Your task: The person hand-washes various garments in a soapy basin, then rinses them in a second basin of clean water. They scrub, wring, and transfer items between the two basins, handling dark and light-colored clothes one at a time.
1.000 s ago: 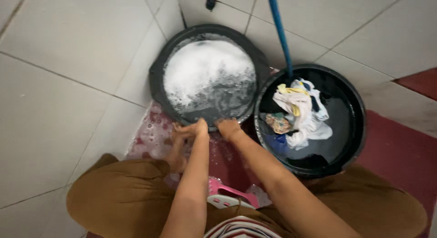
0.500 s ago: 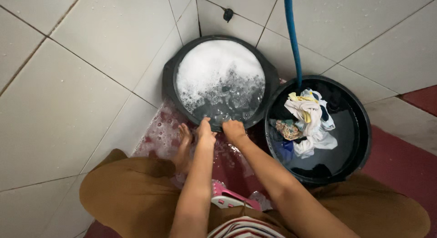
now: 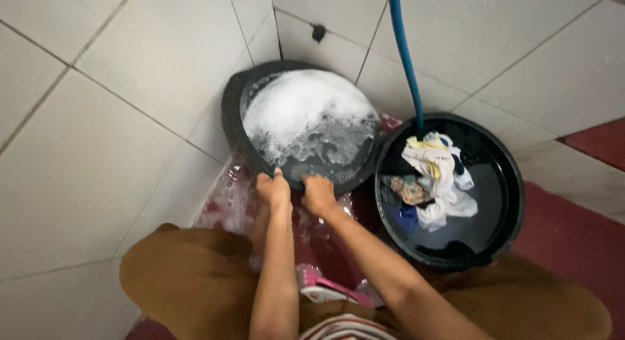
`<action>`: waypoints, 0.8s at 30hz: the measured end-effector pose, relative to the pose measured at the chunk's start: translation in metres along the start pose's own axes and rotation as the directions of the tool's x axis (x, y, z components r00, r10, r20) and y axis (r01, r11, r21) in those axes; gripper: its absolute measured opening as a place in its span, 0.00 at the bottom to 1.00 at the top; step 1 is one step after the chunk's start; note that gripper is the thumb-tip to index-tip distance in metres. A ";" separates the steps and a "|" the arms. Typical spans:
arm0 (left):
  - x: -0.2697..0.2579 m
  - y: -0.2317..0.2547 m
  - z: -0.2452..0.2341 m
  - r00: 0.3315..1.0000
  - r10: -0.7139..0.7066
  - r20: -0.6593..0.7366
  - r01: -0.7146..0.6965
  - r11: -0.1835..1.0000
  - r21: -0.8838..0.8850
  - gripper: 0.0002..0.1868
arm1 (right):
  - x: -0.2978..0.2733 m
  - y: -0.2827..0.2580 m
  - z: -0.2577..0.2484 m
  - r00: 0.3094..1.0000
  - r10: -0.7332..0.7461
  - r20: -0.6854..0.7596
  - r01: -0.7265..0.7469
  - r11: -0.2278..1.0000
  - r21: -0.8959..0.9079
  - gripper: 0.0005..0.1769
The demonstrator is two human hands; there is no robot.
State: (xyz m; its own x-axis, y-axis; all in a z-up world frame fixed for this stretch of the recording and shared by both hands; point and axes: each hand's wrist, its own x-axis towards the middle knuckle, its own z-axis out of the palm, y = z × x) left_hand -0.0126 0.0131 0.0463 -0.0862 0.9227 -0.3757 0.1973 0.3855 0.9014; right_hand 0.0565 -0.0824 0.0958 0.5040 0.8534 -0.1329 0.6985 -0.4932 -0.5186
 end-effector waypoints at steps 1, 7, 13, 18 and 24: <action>0.001 0.007 0.001 1.000 0.009 -0.015 -0.008 0.999 0.037 0.14 | 0.004 -0.004 -0.004 1.000 0.025 0.000 -0.025 1.000 -0.003 0.21; 0.016 0.034 0.013 0.985 0.173 0.003 -0.171 0.977 0.130 0.15 | 0.021 -0.014 -0.014 0.995 0.068 -0.070 -0.060 0.992 0.112 0.22; 0.037 0.071 0.039 0.947 0.320 -0.004 -0.316 0.937 0.149 0.17 | 0.051 -0.030 -0.027 0.984 0.087 -0.158 -0.048 0.971 0.236 0.18; 0.037 0.122 0.067 0.884 0.462 0.062 -0.466 0.882 0.072 0.16 | 0.081 -0.029 -0.062 0.957 0.129 -0.258 -0.044 0.950 0.309 0.16; 0.011 0.172 0.100 0.711 0.683 0.167 -0.703 0.698 0.135 0.11 | 0.104 -0.014 -0.073 0.933 0.233 -0.274 -0.009 0.777 0.630 0.18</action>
State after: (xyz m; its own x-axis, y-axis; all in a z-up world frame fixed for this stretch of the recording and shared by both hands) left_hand 0.1177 0.0896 0.1757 0.2369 0.9198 0.3127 0.3305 -0.3790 0.8644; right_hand 0.1363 0.0015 0.1504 0.7723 0.6351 -0.0136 0.2178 -0.2848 -0.9335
